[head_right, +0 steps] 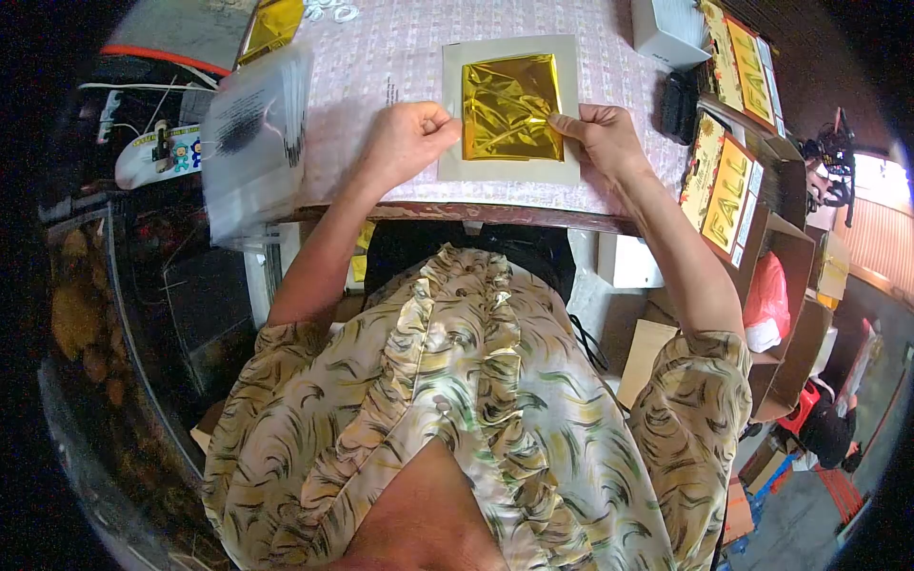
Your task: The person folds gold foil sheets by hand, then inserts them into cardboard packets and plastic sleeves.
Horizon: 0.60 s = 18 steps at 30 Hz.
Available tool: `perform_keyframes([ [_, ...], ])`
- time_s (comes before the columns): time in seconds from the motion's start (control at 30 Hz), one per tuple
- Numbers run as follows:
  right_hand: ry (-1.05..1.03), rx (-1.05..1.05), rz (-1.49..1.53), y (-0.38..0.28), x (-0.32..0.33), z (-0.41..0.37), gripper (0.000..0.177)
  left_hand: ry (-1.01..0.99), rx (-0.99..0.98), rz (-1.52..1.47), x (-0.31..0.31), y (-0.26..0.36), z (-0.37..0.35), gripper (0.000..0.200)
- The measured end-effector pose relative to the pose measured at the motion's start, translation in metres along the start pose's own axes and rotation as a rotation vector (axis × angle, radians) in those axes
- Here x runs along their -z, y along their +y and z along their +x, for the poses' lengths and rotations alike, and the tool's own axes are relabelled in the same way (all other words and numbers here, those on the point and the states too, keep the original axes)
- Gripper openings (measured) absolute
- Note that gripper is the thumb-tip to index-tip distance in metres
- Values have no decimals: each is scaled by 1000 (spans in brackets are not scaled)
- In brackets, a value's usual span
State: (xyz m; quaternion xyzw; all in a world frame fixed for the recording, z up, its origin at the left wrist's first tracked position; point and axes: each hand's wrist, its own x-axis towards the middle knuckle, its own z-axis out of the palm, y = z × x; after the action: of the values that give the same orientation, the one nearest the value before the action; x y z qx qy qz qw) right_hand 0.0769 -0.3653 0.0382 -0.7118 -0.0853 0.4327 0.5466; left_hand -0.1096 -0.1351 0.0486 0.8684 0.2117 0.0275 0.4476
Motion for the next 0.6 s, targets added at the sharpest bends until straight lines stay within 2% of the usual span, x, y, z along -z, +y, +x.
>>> perform_keyframes([
  [0.1,-8,-1,146,-21,-28,-17,12,4,1,-20,0,-1,-1,26],
  [0.17,-10,8,149,-6,-27,-1,12,91,-119,35,-1,-6,2,26],
  [0.3,-65,11,235,-10,-30,5,14,89,-111,145,11,-9,1,28],
  [0.4,-83,0,109,-19,-24,5,14,137,-201,90,13,-16,-3,31],
  [0.47,-67,-6,121,-25,-38,-5,15,182,-283,172,9,-15,-6,28],
  [0.6,-49,16,134,-5,-38,13,11,204,-304,205,4,-21,-7,25],
])
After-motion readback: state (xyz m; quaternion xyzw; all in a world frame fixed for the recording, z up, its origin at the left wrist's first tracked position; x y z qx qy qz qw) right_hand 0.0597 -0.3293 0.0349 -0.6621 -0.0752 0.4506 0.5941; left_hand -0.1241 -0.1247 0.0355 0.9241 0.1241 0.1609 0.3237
